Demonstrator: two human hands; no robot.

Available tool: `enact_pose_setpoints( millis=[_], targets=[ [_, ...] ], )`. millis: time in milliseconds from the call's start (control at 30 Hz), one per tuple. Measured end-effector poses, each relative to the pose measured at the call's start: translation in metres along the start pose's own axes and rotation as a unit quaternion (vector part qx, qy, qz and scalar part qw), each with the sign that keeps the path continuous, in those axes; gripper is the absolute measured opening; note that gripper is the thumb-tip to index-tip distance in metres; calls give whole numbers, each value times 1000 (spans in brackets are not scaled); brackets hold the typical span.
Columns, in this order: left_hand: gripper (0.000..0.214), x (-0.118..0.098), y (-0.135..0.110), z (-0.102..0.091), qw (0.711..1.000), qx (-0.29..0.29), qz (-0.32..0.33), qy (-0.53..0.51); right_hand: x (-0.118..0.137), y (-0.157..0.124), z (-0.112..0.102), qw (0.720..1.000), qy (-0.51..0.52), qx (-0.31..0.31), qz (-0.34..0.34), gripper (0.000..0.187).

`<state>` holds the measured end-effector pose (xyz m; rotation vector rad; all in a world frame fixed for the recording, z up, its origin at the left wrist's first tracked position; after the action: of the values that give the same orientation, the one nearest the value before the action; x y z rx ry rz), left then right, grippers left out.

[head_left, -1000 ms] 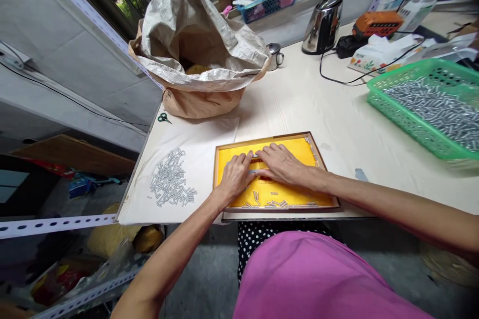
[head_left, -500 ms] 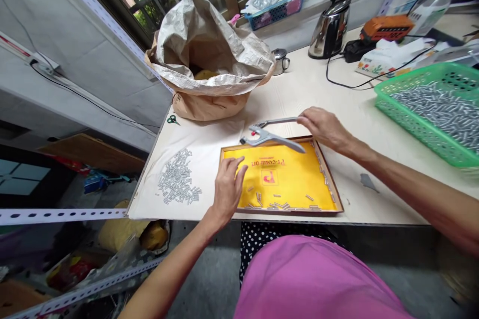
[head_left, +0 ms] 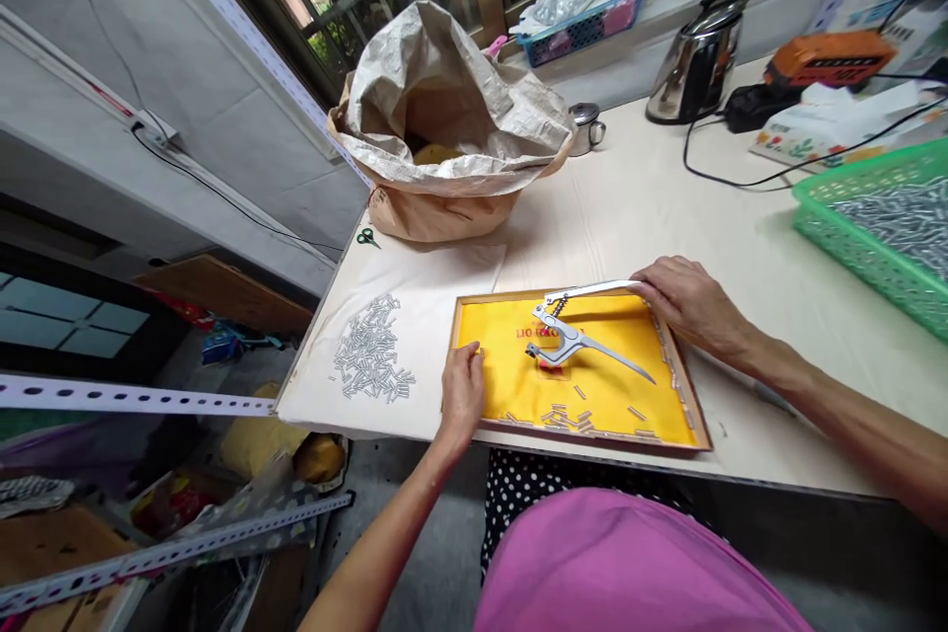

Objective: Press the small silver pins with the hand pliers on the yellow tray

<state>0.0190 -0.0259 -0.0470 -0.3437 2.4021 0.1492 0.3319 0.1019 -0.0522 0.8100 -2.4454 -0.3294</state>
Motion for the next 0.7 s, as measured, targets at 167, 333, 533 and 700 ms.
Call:
enact_pose_setpoints(
  millis=[167,333,533,700],
  targets=[
    [25,-8,-7,4,992,99,51,-56,3,-3,-1,999,44,-31,7,35],
    [26,16,16,-49,997,-45,34,49,4,2,7,998,66,-21,-1,30],
    [25,91,29,-115,947,20,-30,321,17,16,34,997,51,46,-35,45],
    [28,105,20,-114,918,81,-1,388,28,31,57,991,12,109,-72,51]
  ],
)
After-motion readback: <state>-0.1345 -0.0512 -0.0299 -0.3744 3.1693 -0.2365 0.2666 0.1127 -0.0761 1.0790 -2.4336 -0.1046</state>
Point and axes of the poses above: each hand's wrist, its own y-axis towards the middle knuckle, its own z-axis out of the palm, x = y × z, the point moved 1 cm from there along y, towards the middle knuckle, and after that the axes turned 5 degrees about x, right-handed, at the moved point
